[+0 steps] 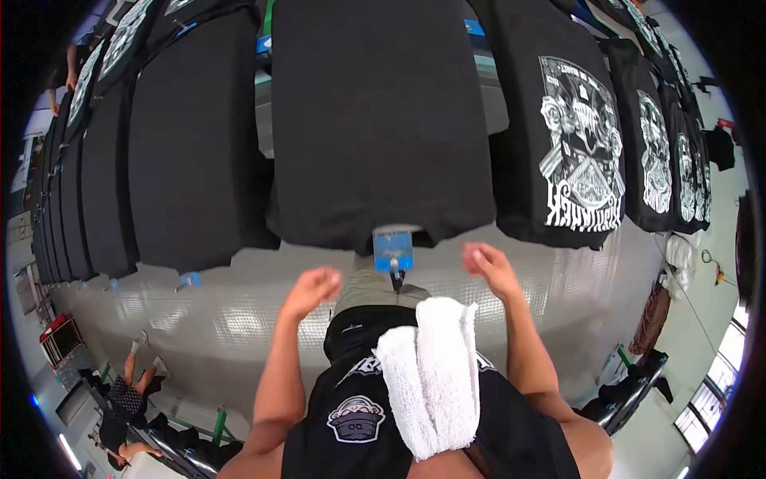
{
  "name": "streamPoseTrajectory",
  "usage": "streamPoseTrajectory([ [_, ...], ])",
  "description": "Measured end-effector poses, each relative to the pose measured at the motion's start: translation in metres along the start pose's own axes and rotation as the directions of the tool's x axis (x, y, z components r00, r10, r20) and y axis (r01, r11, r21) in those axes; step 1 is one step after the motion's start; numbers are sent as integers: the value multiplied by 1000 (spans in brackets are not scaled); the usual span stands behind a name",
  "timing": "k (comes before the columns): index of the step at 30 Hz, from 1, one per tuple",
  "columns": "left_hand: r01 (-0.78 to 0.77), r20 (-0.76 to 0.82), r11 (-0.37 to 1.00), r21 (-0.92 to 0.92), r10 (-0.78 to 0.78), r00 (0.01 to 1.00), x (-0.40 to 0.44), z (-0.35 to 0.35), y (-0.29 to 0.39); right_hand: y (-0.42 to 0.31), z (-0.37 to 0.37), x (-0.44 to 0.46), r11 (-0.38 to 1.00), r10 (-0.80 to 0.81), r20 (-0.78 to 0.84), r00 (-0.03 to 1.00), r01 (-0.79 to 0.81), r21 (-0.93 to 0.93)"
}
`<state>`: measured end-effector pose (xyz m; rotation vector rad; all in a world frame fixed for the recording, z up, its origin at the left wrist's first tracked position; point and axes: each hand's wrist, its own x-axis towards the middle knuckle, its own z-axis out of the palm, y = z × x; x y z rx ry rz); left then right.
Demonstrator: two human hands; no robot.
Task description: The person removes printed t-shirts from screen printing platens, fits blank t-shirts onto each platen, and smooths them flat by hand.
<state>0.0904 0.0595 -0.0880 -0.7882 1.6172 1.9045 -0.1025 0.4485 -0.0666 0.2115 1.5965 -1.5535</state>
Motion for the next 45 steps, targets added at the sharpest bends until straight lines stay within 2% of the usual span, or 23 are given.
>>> streamPoseTrajectory([
  [1,-92,-135,994,-61,83,987,18,16,-20,7,23,3,999,21,-139,990,-16,40],
  [3,-219,-274,845,-487,91,958,35,45,-8,25,46,26,933,-10,-125,992,55,356],
  [6,-293,-249,775,-561,179,952,61,45,-11,37,59,50,889,-75,-22,997,77,452],
  [9,-497,-343,672,-549,361,867,41,57,-4,36,64,35,917,-216,-121,969,244,315],
  [12,-533,-342,607,-589,410,846,33,51,-19,55,54,38,875,-406,-136,904,427,228],
  [15,-535,-341,591,-603,416,843,40,52,-24,50,60,38,834,-360,-156,920,393,388],
  [18,-498,-307,549,-671,406,861,54,55,-36,17,93,21,800,-173,-348,922,337,496],
  [21,-480,-303,560,-675,383,873,55,59,-34,50,68,34,844,-175,-206,963,254,472],
  [24,-520,-341,558,-647,399,851,28,66,-10,33,76,12,871,-289,-256,923,364,330],
  [27,-537,-348,562,-630,414,841,25,62,-13,32,74,6,854,-384,-248,890,444,271],
  [39,-550,-345,614,-565,430,834,9,58,-17,38,59,-5,840,-429,-214,878,475,263],
  [45,-558,-338,616,-556,446,829,-1,64,-45,55,57,-20,837,-425,-238,874,479,265],
])
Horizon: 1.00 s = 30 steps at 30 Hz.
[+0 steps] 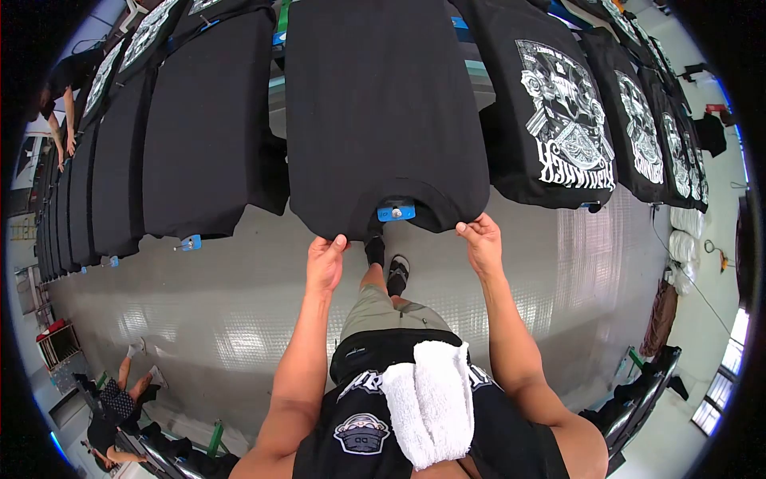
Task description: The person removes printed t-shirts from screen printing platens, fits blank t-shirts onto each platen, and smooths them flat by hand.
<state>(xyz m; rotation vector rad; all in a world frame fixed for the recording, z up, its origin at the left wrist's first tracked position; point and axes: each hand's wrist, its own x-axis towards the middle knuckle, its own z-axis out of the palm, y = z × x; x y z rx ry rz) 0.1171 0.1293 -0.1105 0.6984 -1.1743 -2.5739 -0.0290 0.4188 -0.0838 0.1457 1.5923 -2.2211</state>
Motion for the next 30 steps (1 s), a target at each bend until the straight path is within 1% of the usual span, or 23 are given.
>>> streamPoseTrajectory([
  [6,23,-53,1000,-7,-23,998,-8,-3,-10,11,-6,-7,1000,29,-21,999,-29,-5],
  [9,56,-115,998,-21,-58,992,3,-11,-23,20,-3,7,998,61,-49,997,-62,-13],
  [11,77,-125,997,2,-76,989,12,-21,-40,36,-10,19,997,81,-52,995,-80,14],
  [15,90,-154,996,21,-86,984,25,-29,-58,59,-22,32,985,168,-63,984,-166,41],
  [18,138,-153,990,35,-131,979,31,-33,-62,70,-37,40,978,205,46,978,-202,-60],
  [21,249,-158,966,73,-236,959,30,-35,-22,31,-29,49,898,402,-91,911,-374,232],
  [22,244,-277,968,-62,-252,927,45,-58,-14,24,-39,60,863,420,-45,907,-383,329],
  [23,242,-346,953,-185,-293,891,61,-68,0,17,-50,75,817,437,-1,900,-396,420],
  [25,203,-448,879,-430,-404,798,88,-83,28,2,-43,107,787,472,14,882,-428,445],
  [26,242,-417,909,-340,-377,827,102,-81,38,-5,-40,119,771,490,13,872,-441,459],
  [27,280,-382,928,-246,-358,852,113,-77,43,-3,-46,127,803,480,-105,871,-389,452],
  [28,234,-432,956,-176,-289,854,123,-93,32,3,-53,140,837,456,-218,863,-333,434],
  [29,110,-541,989,-100,-147,828,118,-93,36,7,-58,152,870,422,-326,846,-278,406],
  [30,-4,-636,1000,-9,-3,771,106,-88,41,6,-66,150,889,397,-400,826,-240,389],
])
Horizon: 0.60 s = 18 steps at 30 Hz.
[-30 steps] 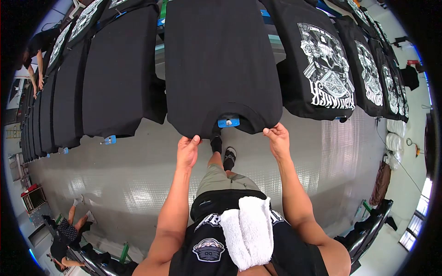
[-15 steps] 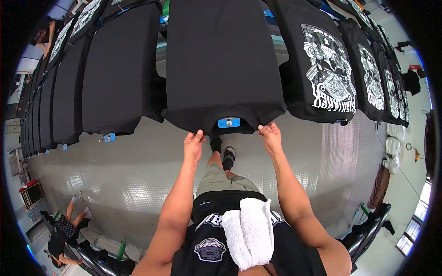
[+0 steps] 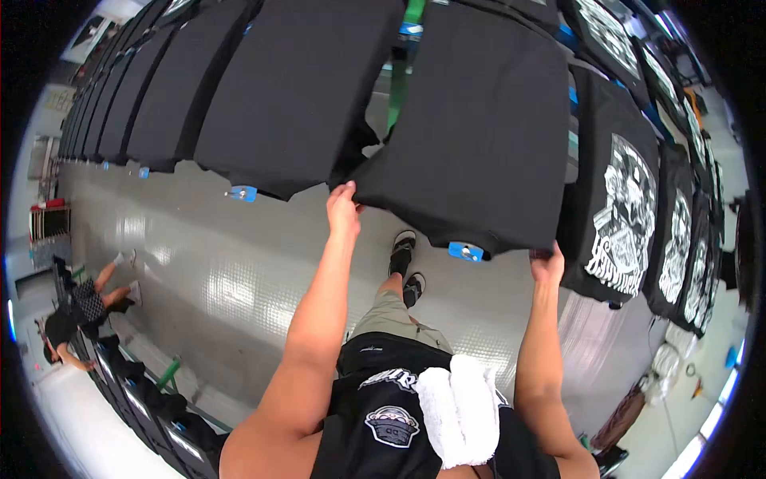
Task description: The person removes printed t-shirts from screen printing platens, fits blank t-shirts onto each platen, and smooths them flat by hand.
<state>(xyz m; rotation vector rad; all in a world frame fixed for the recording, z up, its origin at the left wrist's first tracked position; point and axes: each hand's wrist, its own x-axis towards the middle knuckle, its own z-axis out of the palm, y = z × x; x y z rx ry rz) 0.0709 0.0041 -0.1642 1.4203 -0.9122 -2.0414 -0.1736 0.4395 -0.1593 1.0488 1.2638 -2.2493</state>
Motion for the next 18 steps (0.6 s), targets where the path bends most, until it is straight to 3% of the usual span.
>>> streamPoseTrajectory([
  [2,-248,-138,969,-3,246,959,-24,2,10,-8,-17,-7,997,-82,-53,995,82,14],
  [6,-309,-190,947,-85,289,938,-11,-5,-6,-16,-2,-23,972,-192,-38,981,195,131],
  [7,-348,-226,937,0,339,913,-10,-1,-8,-17,-6,-18,979,-163,-27,986,165,115],
  [9,-278,-253,933,229,332,909,-18,4,0,-22,-24,-5,986,-129,-37,991,133,104],
  [11,-228,-265,962,147,261,928,-27,15,3,-15,-29,-5,968,-163,-150,975,187,165],
  [12,-208,-256,956,207,258,932,-10,1,-9,-9,-22,-13,961,-234,-211,949,259,101],
  [13,-260,-197,948,181,294,935,-13,4,-7,-9,-15,-14,935,-279,-276,920,326,142],
  [14,-228,-142,957,176,254,957,-7,0,-8,-5,-13,-21,907,-363,-287,886,407,111],
  [15,-200,-104,964,177,220,970,-4,-2,-8,-5,12,-41,775,-567,-254,784,612,158],
  [18,-143,-108,960,241,173,979,-7,3,1,0,4,-36,762,-584,-195,788,615,201],
])
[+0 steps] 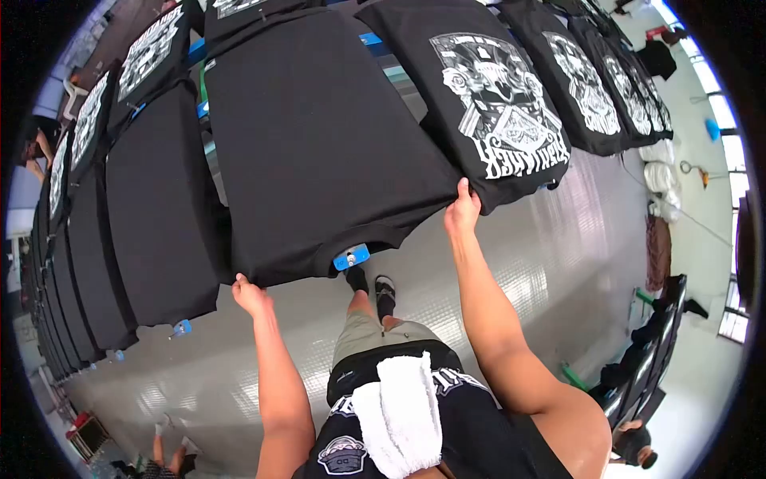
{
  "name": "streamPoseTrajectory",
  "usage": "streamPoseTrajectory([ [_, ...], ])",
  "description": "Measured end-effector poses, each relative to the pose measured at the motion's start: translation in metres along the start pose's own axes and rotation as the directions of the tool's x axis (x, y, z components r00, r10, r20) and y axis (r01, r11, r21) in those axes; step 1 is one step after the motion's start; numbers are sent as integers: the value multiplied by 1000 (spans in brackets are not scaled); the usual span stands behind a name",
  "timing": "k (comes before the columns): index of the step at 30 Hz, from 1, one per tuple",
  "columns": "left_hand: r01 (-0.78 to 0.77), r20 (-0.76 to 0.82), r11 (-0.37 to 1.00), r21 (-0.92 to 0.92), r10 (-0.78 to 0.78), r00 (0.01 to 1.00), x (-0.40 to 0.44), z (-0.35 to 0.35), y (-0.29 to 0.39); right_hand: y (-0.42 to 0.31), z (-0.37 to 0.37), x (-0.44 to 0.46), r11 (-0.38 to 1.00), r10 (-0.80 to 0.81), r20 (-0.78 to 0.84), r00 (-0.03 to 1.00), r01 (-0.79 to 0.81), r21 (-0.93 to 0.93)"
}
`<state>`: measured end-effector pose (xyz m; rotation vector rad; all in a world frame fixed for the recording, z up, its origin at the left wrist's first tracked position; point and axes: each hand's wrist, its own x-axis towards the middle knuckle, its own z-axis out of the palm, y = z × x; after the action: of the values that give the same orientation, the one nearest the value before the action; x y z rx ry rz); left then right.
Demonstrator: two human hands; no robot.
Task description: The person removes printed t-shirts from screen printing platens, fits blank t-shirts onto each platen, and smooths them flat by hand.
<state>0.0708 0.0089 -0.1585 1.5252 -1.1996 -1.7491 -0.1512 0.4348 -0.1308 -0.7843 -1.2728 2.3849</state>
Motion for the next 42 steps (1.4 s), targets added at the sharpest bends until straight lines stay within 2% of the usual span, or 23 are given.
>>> streamPoseTrajectory([
  [3,4,23,996,85,-6,1000,7,-1,2,6,-10,6,997,65,68,996,-67,24],
  [5,-39,21,949,312,34,999,4,-6,5,-2,-19,5,973,217,199,956,-228,31],
  [6,-52,11,906,420,51,999,2,-15,7,-17,-24,-1,927,328,152,933,-286,-242],
  [7,-492,132,724,484,496,858,10,-28,-13,-28,-27,-9,805,418,88,904,-323,-498],
  [8,-445,152,729,520,434,888,-34,-15,15,-24,-30,-17,779,303,205,931,-118,-616],
  [10,-794,490,351,497,642,590,-43,-13,23,-12,-45,-29,611,95,466,880,317,-725],
  [11,-843,579,169,510,657,482,-55,-2,38,-16,-33,-35,456,20,611,792,537,-710],
  [13,-849,688,118,516,534,492,-33,8,44,-40,9,-47,71,-46,852,522,852,-518],
  [14,-831,687,128,542,503,525,-24,8,44,-31,12,-33,20,-26,885,464,886,-464],
  [17,-793,681,149,591,435,589,-9,0,36,-19,12,6,-189,196,805,560,827,-529],
  [18,-797,681,154,584,441,584,-14,4,38,-23,14,7,-143,129,859,496,866,-479],
  [19,-801,679,161,577,450,580,-19,6,43,-29,16,8,-137,196,829,523,852,-505],
  [21,-750,687,134,648,323,651,-29,2,59,-45,24,9,-132,316,760,568,820,-558],
  [22,-725,682,118,679,263,682,-37,4,72,-57,28,1,-122,289,744,603,794,-596],
  [25,-914,666,41,404,672,324,-80,36,98,-67,68,-44,29,-97,952,291,957,-290],
  [27,-992,839,-10,126,535,101,-100,96,108,-48,111,-80,81,59,990,129,988,-133],
  [29,-954,950,-284,95,311,3,-110,139,91,-16,128,-101,-78,278,960,27,997,-5],
  [32,-937,996,-347,48,86,19,-92,136,70,-5,120,-90,-88,469,882,-55,990,108],
  [37,-968,997,-252,-16,-76,3,-89,145,92,-8,138,-79,41,558,821,-124,992,123],
  [38,-986,996,-166,-21,-93,-5,-83,151,96,-6,151,-73,62,619,776,-119,993,103],
  [39,-992,996,-122,-15,-86,-4,-71,163,98,2,168,-65,58,577,807,-127,992,114],
  [41,-974,994,-202,103,52,95,-37,203,106,18,208,-51,9,574,816,-60,998,67],
  [42,-972,980,-172,163,147,138,-16,229,127,24,227,-42,9,576,816,-53,998,59],
])
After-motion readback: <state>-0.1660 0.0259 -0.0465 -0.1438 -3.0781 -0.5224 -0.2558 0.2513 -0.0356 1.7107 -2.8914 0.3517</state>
